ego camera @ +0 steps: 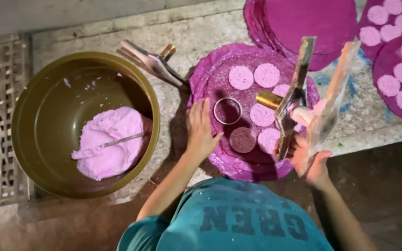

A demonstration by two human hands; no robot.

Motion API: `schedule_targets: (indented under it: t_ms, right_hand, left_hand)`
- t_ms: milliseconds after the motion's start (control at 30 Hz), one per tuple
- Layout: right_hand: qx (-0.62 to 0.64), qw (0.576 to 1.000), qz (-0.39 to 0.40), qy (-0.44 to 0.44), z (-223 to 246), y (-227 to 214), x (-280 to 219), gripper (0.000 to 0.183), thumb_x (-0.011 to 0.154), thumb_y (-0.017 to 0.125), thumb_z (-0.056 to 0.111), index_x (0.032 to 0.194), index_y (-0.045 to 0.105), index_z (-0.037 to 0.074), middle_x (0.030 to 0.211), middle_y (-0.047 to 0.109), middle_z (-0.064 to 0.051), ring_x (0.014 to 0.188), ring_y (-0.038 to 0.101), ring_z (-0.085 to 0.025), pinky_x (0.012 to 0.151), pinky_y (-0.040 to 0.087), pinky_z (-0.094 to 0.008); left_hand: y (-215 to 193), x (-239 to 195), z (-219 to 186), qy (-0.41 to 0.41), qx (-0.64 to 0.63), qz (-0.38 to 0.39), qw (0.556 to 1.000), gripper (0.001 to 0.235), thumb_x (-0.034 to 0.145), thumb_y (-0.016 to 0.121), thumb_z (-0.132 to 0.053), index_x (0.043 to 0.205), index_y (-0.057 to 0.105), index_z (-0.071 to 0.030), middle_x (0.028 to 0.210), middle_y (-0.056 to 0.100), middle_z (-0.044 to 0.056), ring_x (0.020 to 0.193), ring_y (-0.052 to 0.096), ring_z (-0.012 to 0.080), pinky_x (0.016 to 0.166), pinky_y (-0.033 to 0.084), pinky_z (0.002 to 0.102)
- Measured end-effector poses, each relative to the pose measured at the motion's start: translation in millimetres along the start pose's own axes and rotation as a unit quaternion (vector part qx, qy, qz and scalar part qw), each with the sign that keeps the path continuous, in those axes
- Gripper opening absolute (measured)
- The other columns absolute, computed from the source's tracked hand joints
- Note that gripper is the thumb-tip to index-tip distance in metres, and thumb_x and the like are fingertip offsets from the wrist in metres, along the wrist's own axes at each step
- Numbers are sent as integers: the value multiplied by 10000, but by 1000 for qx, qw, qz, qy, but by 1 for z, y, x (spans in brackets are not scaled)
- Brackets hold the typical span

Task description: The person scoops pink dough from a bowl, presses it into a handheld mold, and releases shaped pieces onto a tray. The person repeats this process to produce multiple round and rose-shaped items.

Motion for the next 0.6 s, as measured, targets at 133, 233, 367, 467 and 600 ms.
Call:
schedule_targets:
  t_ms: [133, 233, 367, 467, 600]
  right_hand:
    - [-1, 1000, -20, 0, -3, 3, 3, 1518, 584, 436, 1036, 1563, 269, -112, 1332, 535, -207, 1193, 541, -300, 1032, 433, -471]
    - [-20, 999, -45, 1, -10, -6, 0, 1546, 547, 429, 1038, 1571, 217, -101, 1382, 511, -200, 1239, 528, -305, 1058, 421, -483]
    - [-40, 997, -67, 4, -17, -10, -8, 1555, 538, 408, 1043, 1575, 211, -99, 1378, 513, -210, 1214, 551, -318, 1037, 437, -491]
    - [-70, 995, -75, 13, -13, -4, -13, 1536, 550, 395, 1045, 1566, 254, -99, 1328, 552, -219, 1177, 579, -308, 1013, 453, -466]
    - [-91, 995, -43, 16, 3, 9, -11, 1440, 637, 373, 1030, 1527, 333, -102, 1215, 598, -207, 1086, 608, -295, 942, 481, -438]
  left_hand:
    - [11, 30, -1, 11, 36, 107, 994, 1251, 675, 910, -280, 1566, 94, 41, 1500, 382, 272, 1472, 266, 428, 1221, 48, 627]
    - [23, 43, -5, 22, 27, 102, 994, 1195, 723, 879, -266, 1588, 104, 19, 1511, 431, 254, 1459, 332, 389, 1246, 61, 613]
    - [37, 53, -10, 36, 24, 108, 993, 1180, 731, 870, -301, 1575, 108, 14, 1508, 432, 247, 1464, 344, 368, 1224, 41, 626]
    - [42, 62, -14, 28, 40, 145, 988, 1160, 779, 858, -335, 1583, 98, 13, 1491, 435, 248, 1476, 334, 366, 1229, 7, 636]
    - [30, 77, -25, 41, -3, 140, 989, 1200, 754, 869, -373, 1541, 69, 52, 1545, 343, 286, 1478, 267, 394, 1202, 15, 613]
Point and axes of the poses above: each hand's wrist, its own x-axis towards the middle knuckle, its own y-axis out of the palm, z = x × y, the point moved 4 cm from there along x, towards the middle knuckle
